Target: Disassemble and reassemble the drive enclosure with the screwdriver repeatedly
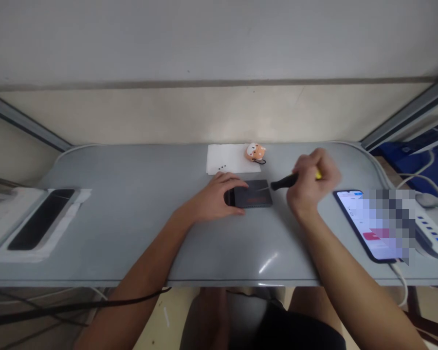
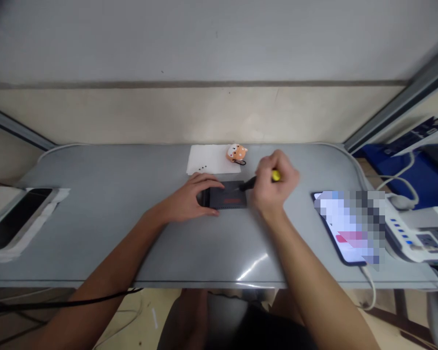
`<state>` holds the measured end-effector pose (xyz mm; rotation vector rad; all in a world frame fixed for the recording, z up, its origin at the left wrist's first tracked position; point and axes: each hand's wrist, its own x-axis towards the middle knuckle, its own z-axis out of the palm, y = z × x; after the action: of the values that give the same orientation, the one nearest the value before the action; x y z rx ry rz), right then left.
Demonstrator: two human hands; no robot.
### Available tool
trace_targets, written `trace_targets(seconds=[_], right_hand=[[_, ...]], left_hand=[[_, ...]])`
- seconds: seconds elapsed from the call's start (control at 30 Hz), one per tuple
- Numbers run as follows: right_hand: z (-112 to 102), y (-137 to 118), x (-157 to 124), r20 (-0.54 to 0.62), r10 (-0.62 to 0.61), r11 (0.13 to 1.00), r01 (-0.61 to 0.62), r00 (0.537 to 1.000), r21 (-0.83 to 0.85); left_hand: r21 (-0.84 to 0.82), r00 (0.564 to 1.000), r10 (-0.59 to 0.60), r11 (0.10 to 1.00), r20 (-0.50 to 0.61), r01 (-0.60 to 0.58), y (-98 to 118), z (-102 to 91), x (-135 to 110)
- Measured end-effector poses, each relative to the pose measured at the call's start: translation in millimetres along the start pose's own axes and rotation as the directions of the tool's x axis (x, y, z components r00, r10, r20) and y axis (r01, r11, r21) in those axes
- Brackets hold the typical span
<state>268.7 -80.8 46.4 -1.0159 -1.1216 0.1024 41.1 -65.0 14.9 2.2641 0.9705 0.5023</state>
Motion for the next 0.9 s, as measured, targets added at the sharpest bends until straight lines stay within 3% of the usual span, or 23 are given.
trace_targets(seconds=[0.07,0.13,0.2,0.27,0.5,0.73,0.9], right_hand=[[5.8,-9.3,-13.7,0.136,0.006,1.0,-0.004,0.991,-0.012],[10.5,-16.9,-23.1,0.268,-0.078,0.996,0.087,0.96,-0.025],[12.7,-20.8,-25.3,0.348,-0.161,0.982,0.187,0.923,-0.04],[11.9,-20.9,-21.0,0.378,-0.163,0.973,0.212,0.911,-0.091],[-1.4,-8.6,2.6,0.297,-0.004,0.988,0.05,0.955,-0.148],[-8.5,-1.7,16.2,0.208,-0.016,0.983,0.054,0.978,-0.177],[-7.9,2.4,17.7,0.096,0.028,0.981,-0.008,0.995,-0.193]], left_hand=[[0.017,1.0,0.007,1.0,0.016,-0.007,0.3,1.2,1.5],[0.025,1.0,0.021,0.999,0.023,-0.022,0.3,1.8,3.0],[0.025,0.999,0.037,0.999,0.024,-0.037,0.1,1.2,4.0],[0.028,0.999,0.034,0.999,0.02,-0.035,-0.1,-0.7,4.3],[0.022,1.0,-0.019,1.0,0.009,0.019,-0.6,-8.6,1.3],[0.0,0.998,-0.064,0.998,0.01,0.064,-2.2,-14.8,-2.0],[0.042,0.998,-0.065,0.997,-0.002,0.065,3.1,-11.2,-2.9]])
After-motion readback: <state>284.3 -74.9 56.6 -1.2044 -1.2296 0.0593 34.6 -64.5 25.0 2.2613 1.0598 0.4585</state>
